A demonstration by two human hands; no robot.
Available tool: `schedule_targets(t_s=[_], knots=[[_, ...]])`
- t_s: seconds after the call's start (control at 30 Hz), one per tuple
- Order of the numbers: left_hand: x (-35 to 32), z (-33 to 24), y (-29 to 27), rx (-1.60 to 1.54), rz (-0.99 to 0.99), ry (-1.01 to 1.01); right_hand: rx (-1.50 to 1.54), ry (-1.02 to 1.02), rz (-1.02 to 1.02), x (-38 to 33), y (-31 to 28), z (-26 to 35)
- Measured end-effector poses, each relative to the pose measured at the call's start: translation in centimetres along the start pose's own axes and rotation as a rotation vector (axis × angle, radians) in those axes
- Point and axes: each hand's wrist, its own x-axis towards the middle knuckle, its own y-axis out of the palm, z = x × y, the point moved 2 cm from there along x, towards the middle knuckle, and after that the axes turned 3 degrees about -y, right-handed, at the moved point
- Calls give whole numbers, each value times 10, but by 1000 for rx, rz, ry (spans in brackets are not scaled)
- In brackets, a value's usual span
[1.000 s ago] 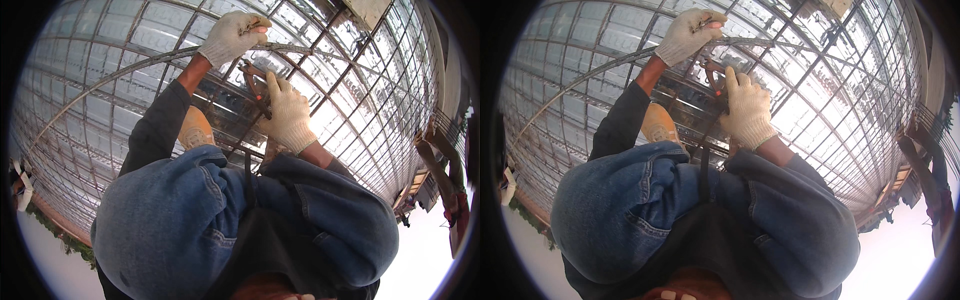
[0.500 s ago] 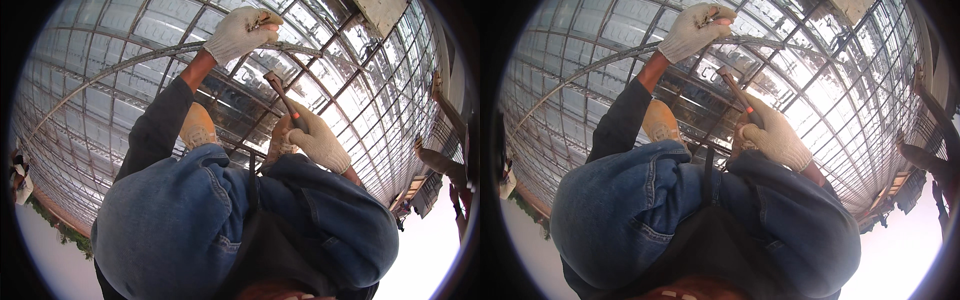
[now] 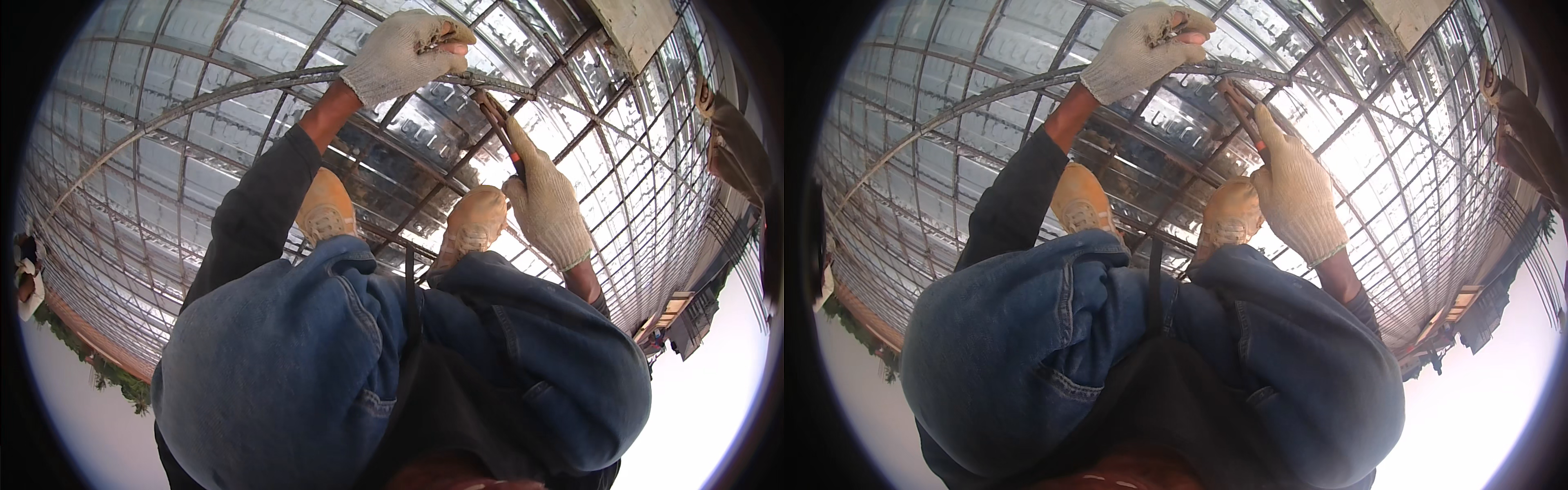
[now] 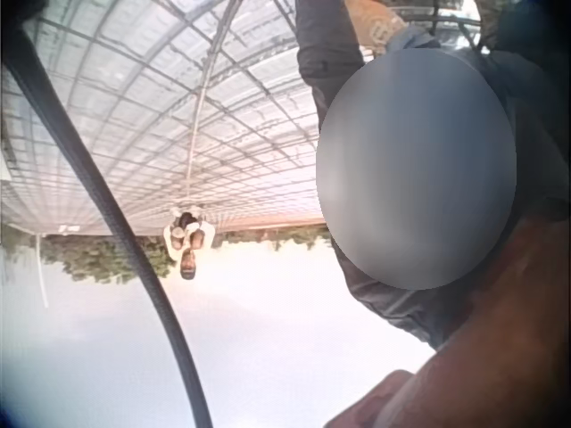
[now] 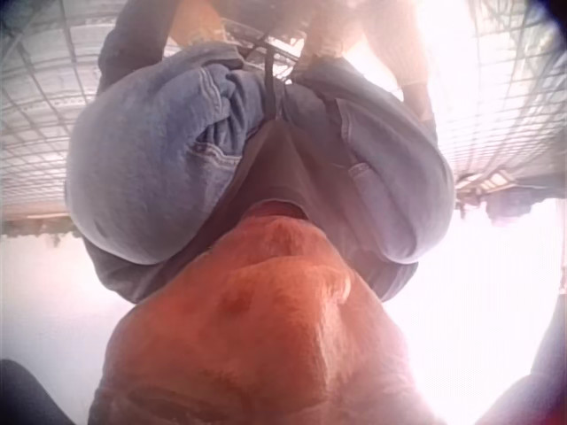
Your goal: The person uses pliers to twist wire ties at intersections of metal poles on a scaffolding structure. The person repeatedly positions the wire, twists it with pliers, and moves to the next joint to secure the frame.
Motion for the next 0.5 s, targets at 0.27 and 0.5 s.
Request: schedule_targets(t_s=[0.27,0.5], knots=[[0,8,-3,223,-49,182,-202,5,89,13,-15,23],[5,-9,-5,189,-13,146,-135,133,126,14,-23,37]])
